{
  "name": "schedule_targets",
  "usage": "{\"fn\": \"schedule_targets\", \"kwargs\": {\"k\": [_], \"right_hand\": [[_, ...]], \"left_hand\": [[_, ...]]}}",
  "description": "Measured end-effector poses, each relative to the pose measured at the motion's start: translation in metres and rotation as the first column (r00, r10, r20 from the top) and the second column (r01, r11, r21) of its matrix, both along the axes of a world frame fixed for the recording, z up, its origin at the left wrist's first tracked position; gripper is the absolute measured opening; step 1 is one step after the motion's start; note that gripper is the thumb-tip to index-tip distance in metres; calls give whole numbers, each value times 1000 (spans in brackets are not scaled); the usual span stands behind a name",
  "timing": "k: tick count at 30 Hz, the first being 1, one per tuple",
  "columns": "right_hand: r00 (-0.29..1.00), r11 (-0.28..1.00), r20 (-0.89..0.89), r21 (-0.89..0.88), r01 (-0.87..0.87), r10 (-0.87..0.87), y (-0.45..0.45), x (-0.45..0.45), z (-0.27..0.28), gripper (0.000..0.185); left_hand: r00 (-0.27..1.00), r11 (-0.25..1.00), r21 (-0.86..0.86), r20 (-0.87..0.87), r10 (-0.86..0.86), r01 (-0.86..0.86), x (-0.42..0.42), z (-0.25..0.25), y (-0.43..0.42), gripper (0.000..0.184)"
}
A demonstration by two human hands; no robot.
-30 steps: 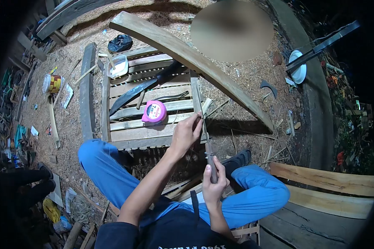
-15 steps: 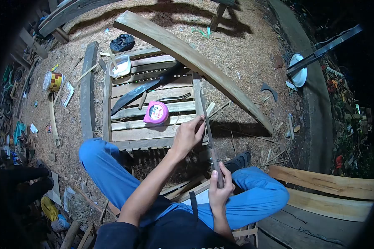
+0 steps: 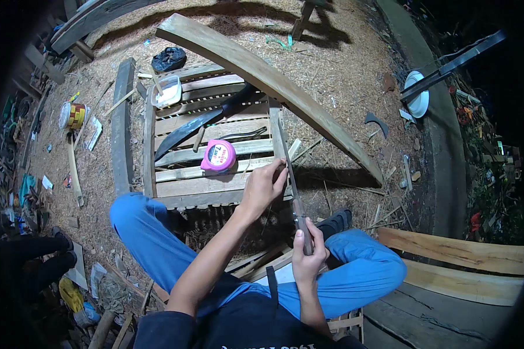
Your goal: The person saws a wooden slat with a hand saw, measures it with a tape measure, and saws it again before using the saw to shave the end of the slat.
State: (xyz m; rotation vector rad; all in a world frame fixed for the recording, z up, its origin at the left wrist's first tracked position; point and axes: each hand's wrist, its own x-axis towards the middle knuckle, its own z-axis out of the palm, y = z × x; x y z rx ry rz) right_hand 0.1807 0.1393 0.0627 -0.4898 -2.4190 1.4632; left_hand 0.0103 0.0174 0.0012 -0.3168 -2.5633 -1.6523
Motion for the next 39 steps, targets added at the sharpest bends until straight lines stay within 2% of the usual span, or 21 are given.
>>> {"fn": "schedule_targets", "kwargs": {"k": [2,6,10,11,14,16,18,22,28,30,33,36,39], "right_hand": [[1000,1000,-11,6,16,-16,4,9,-1,35],[1000,998,-27,60,12,-11,6,15,-3,34],[1000,1000,18,5,-7,7,2,-5,3,34],[999,999,-24,40,-24,25,3,-4,0,34],[999,999,-30,47,14,-12,6,13,-2,35],[999,998,-49,52,22,-20,7,15,-7,35],[996,990,-85,142,-25,38,3,6,-10,35],[999,1000,-53,13,1,0,2,-9,-1,36],[995,996,-96,86,-23,31,11,7,-8,34],[1000,999,-19,39,-7,8,7,-9,-1,34],[1000,1000,-27,-20,-5,4,9,-4,-4,33],[995,1000,-96,-24,18,-20,15,17,-11,32],[996,997,-90,75,0,7,11,9,-10,32]], "left_hand": [[1000,1000,2,22,-1,1,0,4,0,27],[999,1000,21,-47,15,-14,0,-5,2,27],[999,1000,23,-39,8,-7,2,-4,1,26],[999,1000,19,-43,12,-12,1,-2,0,26],[1000,999,39,11,-7,6,0,-4,0,28],[997,999,36,-73,4,-1,0,-10,2,30],[999,1000,24,-51,0,1,2,-13,3,30],[1000,999,30,5,-15,15,0,-9,0,29],[999,1000,31,-41,-3,5,1,-10,2,28],[1000,1000,24,3,-11,11,2,-8,2,28],[997,1000,10,72,-13,12,0,-2,0,29],[999,999,45,37,-12,11,0,-5,1,30],[1000,999,44,-10,1,0,3,-7,4,28]]}}
